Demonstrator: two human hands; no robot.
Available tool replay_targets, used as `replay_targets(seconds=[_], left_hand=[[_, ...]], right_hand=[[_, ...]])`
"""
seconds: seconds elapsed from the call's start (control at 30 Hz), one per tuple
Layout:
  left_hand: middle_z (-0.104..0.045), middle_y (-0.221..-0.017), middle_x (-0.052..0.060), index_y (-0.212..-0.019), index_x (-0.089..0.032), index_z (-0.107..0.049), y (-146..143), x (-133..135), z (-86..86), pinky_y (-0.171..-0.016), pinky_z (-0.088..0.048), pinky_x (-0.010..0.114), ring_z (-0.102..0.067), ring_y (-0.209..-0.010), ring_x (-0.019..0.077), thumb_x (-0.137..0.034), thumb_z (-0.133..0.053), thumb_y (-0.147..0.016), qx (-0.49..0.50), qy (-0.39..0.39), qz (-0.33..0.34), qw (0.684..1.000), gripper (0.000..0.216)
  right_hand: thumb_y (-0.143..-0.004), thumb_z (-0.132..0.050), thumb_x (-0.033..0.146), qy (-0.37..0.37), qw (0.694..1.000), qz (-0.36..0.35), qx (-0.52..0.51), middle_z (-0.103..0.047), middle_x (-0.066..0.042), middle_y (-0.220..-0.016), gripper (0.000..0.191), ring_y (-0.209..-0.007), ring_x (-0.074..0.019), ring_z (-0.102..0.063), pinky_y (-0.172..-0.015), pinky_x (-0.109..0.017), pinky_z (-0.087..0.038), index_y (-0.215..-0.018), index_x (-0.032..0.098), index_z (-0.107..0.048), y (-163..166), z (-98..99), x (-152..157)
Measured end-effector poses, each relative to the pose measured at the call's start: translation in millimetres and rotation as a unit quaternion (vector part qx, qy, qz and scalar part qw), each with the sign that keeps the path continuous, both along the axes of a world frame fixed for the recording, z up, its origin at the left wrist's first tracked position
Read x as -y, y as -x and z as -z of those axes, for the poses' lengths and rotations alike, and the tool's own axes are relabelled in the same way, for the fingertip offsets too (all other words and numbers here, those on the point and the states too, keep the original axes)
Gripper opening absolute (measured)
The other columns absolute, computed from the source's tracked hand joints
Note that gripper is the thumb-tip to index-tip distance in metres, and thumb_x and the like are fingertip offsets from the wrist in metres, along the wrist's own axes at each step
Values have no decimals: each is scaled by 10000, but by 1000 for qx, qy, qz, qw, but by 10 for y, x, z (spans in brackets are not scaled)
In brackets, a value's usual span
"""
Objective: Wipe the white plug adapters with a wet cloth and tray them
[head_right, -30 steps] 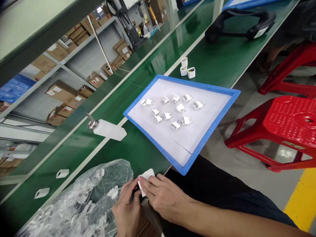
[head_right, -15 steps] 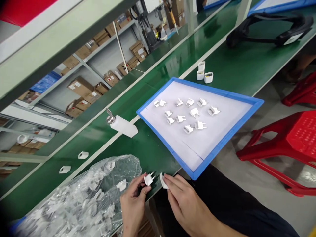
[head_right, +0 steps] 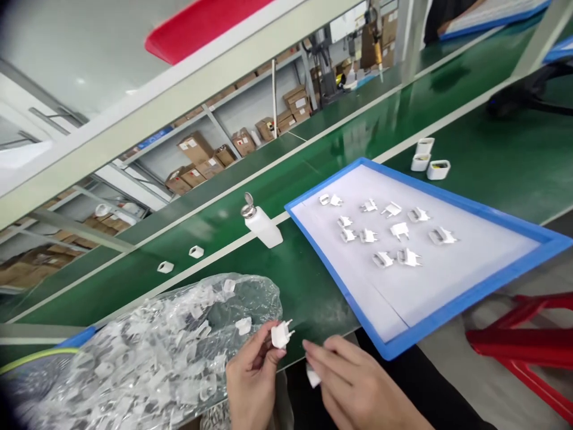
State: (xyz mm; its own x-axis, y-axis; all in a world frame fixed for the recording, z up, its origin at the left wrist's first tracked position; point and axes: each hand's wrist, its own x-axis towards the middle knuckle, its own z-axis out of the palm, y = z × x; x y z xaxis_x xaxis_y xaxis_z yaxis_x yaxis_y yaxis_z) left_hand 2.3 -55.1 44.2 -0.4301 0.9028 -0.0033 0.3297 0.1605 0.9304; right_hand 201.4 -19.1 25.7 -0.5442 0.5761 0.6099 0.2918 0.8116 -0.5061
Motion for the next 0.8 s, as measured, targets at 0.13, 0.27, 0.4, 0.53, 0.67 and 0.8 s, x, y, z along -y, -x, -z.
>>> replay_targets(seconds=[0.13,0.27,0.4,0.53,0.67,0.8], left_hand=[[-822,-972,99,-1168,-223,-783,-191,-14,-156,-746,-618,253,-772,-816,207,-301,-916,-674,355,-25,-58,933,517],[-820,-978,111,-973,-177,-836,-267,-72,-294,-748,-594,157,-760,-795,136,-298,-985,-581,554,25,-62,830,437],[-823,-976,124,-955,-164,-838,-279,-78,-331,-765,-594,155,-766,-814,141,-246,-992,-566,592,41,-51,803,427],[-819,-1024,132,-981,-193,-837,-403,-66,-201,-799,-617,237,-773,-864,196,-348,-974,-597,526,-1,-69,848,436],[-797,-1104,139,-1017,-210,-833,-541,-59,-29,-826,-629,347,-754,-992,305,-492,-882,-694,308,-84,-83,944,431],[-777,-1138,107,-1104,-256,-808,-545,-41,34,-837,-601,310,-745,-1017,283,-397,-686,-892,1,-136,-88,987,283]], right_hand=[[-1007,-553,265,241,956,135,-103,-730,-42,-1157,246,-1044,-168,-679,-904,-191,-550,-1208,249,-694,-99,-21,-31],[-980,-560,509,462,843,187,-204,-560,16,-738,362,-660,-128,-564,-584,-156,-498,-751,234,-617,-6,-189,-153],[-931,-603,558,514,802,159,-259,-492,16,-707,434,-649,-139,-494,-573,-190,-460,-668,219,-542,106,-362,-237],[-977,-540,537,507,825,67,-240,-551,-13,-784,403,-714,-167,-543,-642,-234,-470,-765,209,-638,258,-369,-161],[-993,-539,504,519,816,24,-255,-540,-21,-805,363,-769,-185,-558,-708,-259,-503,-875,204,-706,411,-261,-20],[-965,-572,548,544,791,17,-278,-511,-19,-793,401,-721,-170,-516,-661,-248,-498,-824,197,-703,465,-208,75]])
